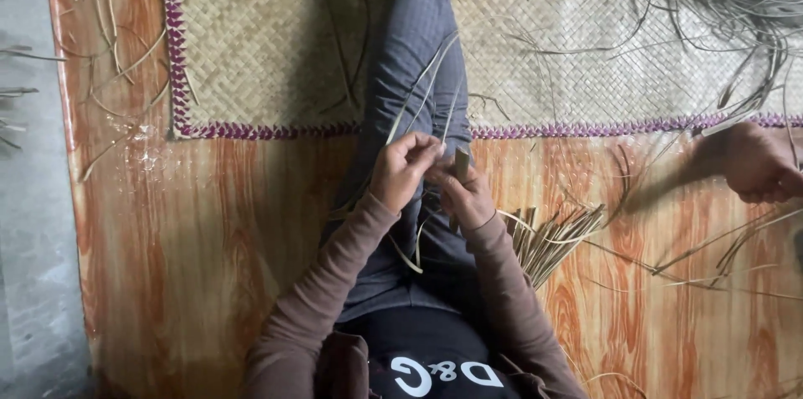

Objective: The person is manually splitting and stripping bamboo strips into thinner pieces using a small blade while sitting on the floor.

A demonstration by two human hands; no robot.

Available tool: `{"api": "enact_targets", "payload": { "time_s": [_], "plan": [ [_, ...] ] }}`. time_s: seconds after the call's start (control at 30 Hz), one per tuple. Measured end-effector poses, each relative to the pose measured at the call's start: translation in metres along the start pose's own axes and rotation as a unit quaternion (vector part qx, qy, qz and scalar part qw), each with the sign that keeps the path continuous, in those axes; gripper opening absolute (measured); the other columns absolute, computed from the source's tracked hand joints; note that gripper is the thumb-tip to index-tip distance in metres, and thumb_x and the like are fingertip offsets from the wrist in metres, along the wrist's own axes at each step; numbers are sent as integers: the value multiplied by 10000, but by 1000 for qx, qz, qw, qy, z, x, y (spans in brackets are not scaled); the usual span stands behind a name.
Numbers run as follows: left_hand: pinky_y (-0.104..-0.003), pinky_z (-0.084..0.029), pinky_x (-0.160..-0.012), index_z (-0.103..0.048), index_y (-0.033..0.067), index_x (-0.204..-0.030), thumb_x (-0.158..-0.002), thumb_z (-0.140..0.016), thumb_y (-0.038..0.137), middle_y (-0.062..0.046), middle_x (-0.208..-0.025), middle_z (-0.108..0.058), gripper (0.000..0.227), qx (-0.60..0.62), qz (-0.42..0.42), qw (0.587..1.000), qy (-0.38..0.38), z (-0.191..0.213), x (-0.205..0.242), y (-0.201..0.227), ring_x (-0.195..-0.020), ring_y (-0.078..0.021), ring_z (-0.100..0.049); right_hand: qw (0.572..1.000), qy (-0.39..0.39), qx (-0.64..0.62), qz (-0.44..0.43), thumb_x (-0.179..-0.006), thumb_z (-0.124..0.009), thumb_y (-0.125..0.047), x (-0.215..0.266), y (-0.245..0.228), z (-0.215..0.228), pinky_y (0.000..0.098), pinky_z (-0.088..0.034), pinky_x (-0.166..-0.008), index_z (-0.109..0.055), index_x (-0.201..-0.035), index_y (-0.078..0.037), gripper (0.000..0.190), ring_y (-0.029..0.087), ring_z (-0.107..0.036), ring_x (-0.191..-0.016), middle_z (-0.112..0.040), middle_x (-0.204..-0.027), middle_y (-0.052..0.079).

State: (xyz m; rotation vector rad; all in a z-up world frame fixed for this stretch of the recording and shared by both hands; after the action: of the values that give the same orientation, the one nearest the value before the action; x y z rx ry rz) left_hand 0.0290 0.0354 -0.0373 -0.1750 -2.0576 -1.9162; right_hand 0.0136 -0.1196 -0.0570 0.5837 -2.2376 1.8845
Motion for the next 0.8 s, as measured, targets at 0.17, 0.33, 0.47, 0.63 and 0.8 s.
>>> {"api": "enact_targets", "payload": {
  "time_s": [0.17, 0.33, 0.47, 0.63, 0.8],
  "plan": [
    [-310, -562, -763, -721, 75, -934, -989, -680, 226, -62, -621, -632, 165, 86, -44, 993, 70, 0, -8, 20, -702, -113, -622, 999, -15, -24, 29, -961, -670, -36, -3, 10, 4, 281, -403, -302, -701, -952, 65, 106, 170, -487, -288, -471, -431, 112],
    [-333, -599, -791, -755, 127, -979, -937, -751, 272, -65, -755, -745, 150, 66, 16, 998, -8, -10, 3, -5, -797, -140, -730, 989, 74, 84, 101, -925, -687, -15, 0, 6, -2, 273, -431, -385, -729, -928, 18, 53, 147, -538, -374, -520, -447, 93],
    [-337, -594, -784, -760, 138, -922, -945, -756, 283, -64, -776, -757, 147, 23, 33, 999, -4, -3, -3, -8, -820, -129, -729, 972, 60, 170, 152, -835, -717, -16, 3, 16, -9, 348, -550, -638, -767, -965, -55, 144, 190, -693, -672, -710, -703, 148],
    [-232, -505, -567, -670, 61, -909, -1010, -616, 218, -60, -675, -620, 194, 161, -129, 978, 42, 15, -30, 102, -566, -105, -568, 983, -49, 131, 119, -855, -635, 24, 24, 12, -45, 367, -541, -663, -701, -923, 7, 97, 159, -588, -701, -649, -687, 137],
    [-210, -417, -573, -621, 139, -1182, -1130, -501, 186, 21, -864, -567, 139, 207, -300, 930, -35, 39, -31, 210, -646, -71, -462, 997, -56, 1, -62, -926, -607, -36, 22, 53, -31, 205, -385, -507, -661, -935, -43, 55, 72, -475, -554, -615, -729, 4]
  ]
}}
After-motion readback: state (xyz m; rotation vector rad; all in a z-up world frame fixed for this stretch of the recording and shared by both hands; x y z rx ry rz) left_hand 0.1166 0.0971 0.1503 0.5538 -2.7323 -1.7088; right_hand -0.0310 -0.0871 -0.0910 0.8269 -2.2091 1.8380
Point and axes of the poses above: each hand's wrist, its own x-axis away from the middle knuckle, its own z-axis out of the back of the hand, y = z × x, the point moved 2 cm from there along -x, towards the middle knuckle
